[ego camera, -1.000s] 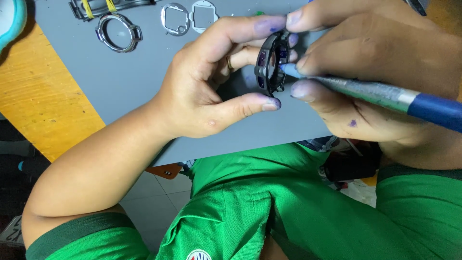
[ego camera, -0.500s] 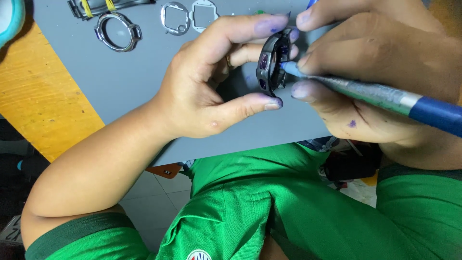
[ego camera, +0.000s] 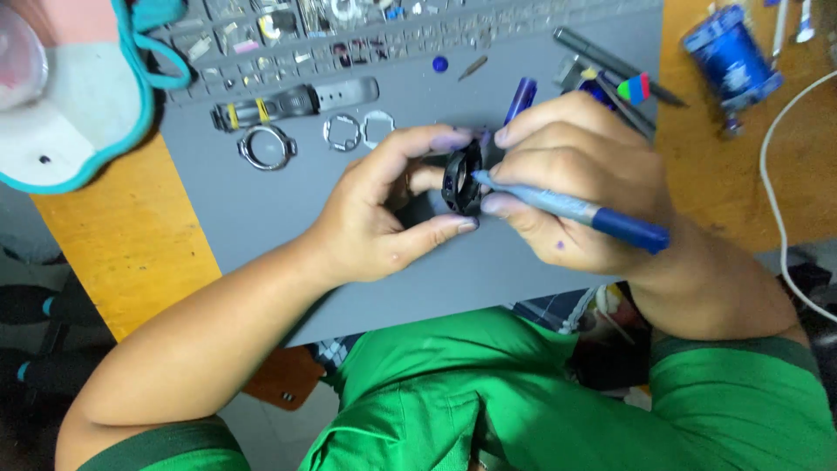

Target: A person uses a blue permanent marker to color the interior rim of a black watch case on a repair bench.

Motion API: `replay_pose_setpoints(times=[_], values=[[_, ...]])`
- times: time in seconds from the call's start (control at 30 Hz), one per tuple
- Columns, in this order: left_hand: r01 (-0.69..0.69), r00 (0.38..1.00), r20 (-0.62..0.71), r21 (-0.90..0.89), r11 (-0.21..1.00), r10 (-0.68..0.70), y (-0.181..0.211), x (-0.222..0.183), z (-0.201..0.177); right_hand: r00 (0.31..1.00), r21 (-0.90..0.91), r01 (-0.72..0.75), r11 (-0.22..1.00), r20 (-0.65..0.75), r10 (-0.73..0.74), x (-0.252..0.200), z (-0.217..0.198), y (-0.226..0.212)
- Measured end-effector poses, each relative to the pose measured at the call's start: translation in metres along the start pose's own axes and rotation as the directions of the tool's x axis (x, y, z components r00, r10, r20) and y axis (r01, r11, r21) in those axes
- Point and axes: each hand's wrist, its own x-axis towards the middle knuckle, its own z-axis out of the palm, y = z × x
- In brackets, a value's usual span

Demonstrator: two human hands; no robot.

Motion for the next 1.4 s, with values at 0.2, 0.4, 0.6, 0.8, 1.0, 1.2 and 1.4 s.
replay_pose_setpoints(times=[0.2,0.4,0.6,0.8,1.0,1.2,1.4], values=[[0.005,1.000,0.002,-0.294,0.956,-0.005,-0.003,-0.003,0.000,0.999,0.008,-0.025,1.000,-0.045,0.025,0.003,0.001,-0.006],[-0.017,1.000,-0.029,-0.318,0.948,0.008,-0.006,-0.001,-0.001,0.996,0.005,0.013,1.000,-0.092,-0.013,0.005,0.003,-0.008],[0.035,0.999,-0.021,-0.347,0.937,-0.046,-0.006,-0.002,0.002,0.995,0.030,0.021,0.999,-0.095,-0.018,0.005,0.002,-0.009],[0.036,0.999,-0.009,-0.307,0.951,-0.041,-0.005,-0.003,0.002,0.997,0.021,0.016,1.000,-0.079,-0.014,0.002,0.003,-0.008],[0.019,1.000,0.000,-0.338,0.941,-0.021,-0.005,-0.003,0.003,0.999,0.044,-0.027,0.999,-0.034,0.029,0.000,0.003,-0.006],[0.034,0.999,-0.024,-0.209,0.977,-0.040,-0.003,-0.001,0.000,0.999,0.032,-0.046,0.998,-0.014,0.047,-0.002,0.005,-0.002],[0.062,0.997,-0.037,-0.159,0.985,-0.068,-0.003,-0.001,0.001,0.999,0.049,-0.037,0.998,-0.018,0.038,-0.005,0.004,0.000]])
